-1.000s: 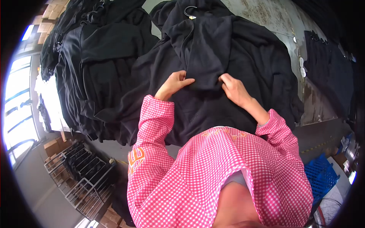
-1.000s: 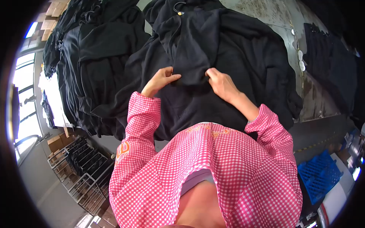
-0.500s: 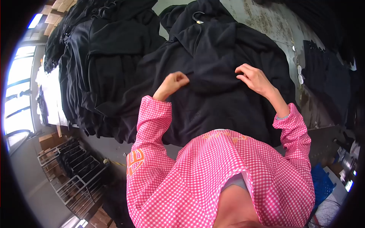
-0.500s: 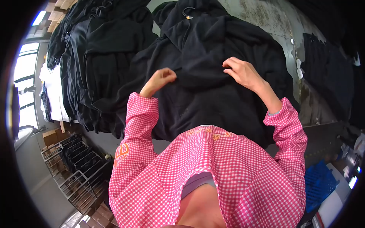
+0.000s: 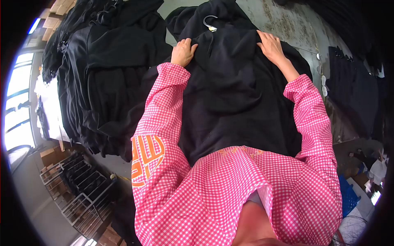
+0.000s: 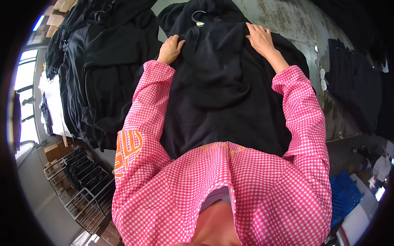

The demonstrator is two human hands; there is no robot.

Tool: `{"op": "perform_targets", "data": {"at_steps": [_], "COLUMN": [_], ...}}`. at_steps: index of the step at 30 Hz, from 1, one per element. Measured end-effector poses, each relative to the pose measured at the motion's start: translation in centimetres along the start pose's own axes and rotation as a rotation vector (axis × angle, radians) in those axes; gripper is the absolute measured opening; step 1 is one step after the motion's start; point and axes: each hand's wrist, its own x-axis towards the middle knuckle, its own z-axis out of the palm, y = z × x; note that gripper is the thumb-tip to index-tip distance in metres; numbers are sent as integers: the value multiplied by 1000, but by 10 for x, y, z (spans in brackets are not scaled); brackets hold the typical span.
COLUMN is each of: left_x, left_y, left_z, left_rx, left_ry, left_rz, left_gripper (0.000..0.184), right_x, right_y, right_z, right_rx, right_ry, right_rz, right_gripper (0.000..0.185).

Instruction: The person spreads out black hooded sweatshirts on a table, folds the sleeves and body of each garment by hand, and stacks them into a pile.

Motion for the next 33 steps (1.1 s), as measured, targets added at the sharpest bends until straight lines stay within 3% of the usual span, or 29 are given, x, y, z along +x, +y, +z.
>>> {"op": "perform_targets", "data": {"at_steps": [4,10,14,15,19,24,29,33], "left_x": [8,34,5,1,0,31,21,2], "left_y": [46,17,-19,-20,-23,-11,-33,-26], "left_z": [-48,-81,-64,-65,-97,-102,-96,-93], "left_rx": [100,60,-980,-985,-899,-779,-566,-350], "left_ry": [-261,-196,-254,-261,-705,-527,-388,-387], "left_rz": [-211,-370,-359,-362,-395,-156,-141,-128], "left_gripper": [28,29,32,32,35,41,42,45], "right_x": [6,24,8,5,21,43,30,28], "right_y": [8,-7,-13,-11,-5,18,9,15], "right_z": [-22,-25,-56,-58,-70,-76,-36,-54], "right_rx": [127,231,154,153,264,499,498,480], "right_ry": [-233,-121,-27,-35,-137,-213,-226,-172], "right_rz": [34,20,34,38,13,194,278,251], "right_gripper": [37,39,34,34,27,23,22,23]}}
